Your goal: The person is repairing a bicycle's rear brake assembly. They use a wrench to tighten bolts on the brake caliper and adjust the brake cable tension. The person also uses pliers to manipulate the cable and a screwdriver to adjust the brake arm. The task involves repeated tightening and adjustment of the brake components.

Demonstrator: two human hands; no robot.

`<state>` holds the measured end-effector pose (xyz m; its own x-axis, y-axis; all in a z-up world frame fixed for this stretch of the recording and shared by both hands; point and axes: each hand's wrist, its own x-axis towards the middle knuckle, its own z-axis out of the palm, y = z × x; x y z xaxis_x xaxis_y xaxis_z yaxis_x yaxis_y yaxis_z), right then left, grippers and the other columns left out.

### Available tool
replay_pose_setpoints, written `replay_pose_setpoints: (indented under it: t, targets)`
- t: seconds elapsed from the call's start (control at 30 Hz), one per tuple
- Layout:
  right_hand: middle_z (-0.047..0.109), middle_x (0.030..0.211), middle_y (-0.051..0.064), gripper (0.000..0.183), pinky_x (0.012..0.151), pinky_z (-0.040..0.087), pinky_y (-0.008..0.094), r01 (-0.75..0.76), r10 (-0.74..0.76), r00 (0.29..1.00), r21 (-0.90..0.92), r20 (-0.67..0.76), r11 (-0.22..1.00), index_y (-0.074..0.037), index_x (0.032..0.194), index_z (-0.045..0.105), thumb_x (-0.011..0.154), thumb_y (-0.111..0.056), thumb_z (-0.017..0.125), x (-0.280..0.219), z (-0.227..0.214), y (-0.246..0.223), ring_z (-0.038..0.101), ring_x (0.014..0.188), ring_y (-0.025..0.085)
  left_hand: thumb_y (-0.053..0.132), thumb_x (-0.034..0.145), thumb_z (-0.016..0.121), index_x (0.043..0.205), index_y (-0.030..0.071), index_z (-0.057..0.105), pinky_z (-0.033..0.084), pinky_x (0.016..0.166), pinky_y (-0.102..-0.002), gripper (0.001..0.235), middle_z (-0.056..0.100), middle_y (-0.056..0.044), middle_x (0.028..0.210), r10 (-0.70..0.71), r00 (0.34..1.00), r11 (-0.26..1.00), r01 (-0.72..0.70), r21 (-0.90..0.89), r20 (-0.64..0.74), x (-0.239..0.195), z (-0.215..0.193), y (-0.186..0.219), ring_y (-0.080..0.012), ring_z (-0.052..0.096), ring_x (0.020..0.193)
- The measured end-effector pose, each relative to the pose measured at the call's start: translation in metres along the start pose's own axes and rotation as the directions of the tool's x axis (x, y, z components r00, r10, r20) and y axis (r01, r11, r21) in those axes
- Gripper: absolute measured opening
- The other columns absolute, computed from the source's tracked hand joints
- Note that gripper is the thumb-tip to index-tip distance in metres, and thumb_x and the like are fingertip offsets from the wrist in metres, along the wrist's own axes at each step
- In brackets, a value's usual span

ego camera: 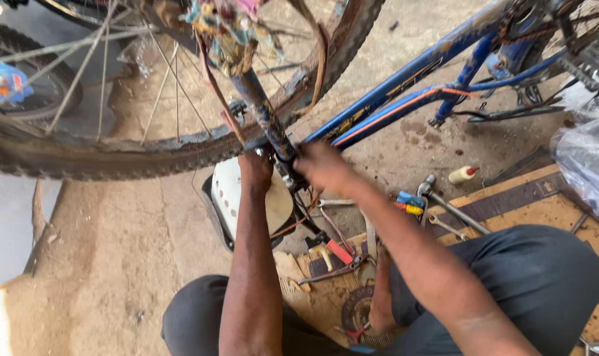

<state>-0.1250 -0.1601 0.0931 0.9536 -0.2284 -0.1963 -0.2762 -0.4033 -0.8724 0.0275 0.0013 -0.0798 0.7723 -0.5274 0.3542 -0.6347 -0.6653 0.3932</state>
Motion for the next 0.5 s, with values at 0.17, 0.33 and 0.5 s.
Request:
replay_pose_setpoints:
  t: [0.17, 0.33, 0.5]
  targets:
    - [0.075, 0.091, 0.017, 0.029, 0.064, 0.058, 0.041, 0.423, -0.479, 0.845, -0.252, -0.237, 0.870, -0.002, 0.125, 0.067, 0.098, -0.009, 0.060, -0.010, 0.014, 0.006, 0.072, 0.072, 0.028, 0.012, 0.089, 0.063, 0.118, 0.005, 0.067, 0.051, 0.086, -0.049, 0.030, 0.070, -0.022, 0.110, -0.337, 0.941, 0.800, 0.311, -0.513, 0.046, 0.007, -0.025, 0.018, -0.0422, 0.065, 0.105]
    - [0.071, 0.090, 0.018, 0.046, 0.055, 0.056, 0.042, 0.268, -0.357, 0.900, -0.329, -0.251, 0.905, -0.001, 0.141, 0.057, 0.096, -0.009, 0.053, -0.018, 0.041, 0.012, 0.069, 0.067, 0.030, 0.013, 0.080, 0.069, 0.110, 0.007, 0.074, 0.049, 0.081, -0.054, 0.031, 0.071, -0.026, 0.108, -0.025, 0.999, 0.990, 0.018, -0.139, -0.049, 0.003, -0.029, 0.019, -0.0482, 0.063, 0.100]
    - [0.074, 0.091, 0.017, 0.020, 0.066, 0.056, 0.043, 0.338, -0.383, 0.922, -0.369, -0.055, 0.866, -0.005, 0.112, 0.072, 0.104, -0.021, 0.065, -0.002, -0.008, -0.002, 0.071, 0.081, 0.033, 0.010, 0.088, 0.066, 0.112, 0.003, 0.070, 0.048, 0.087, -0.054, 0.026, 0.071, -0.024, 0.105, -0.084, 0.995, 0.985, 0.090, -0.147, 0.053, 0.001, -0.039, 0.026, -0.0479, 0.063, 0.103]
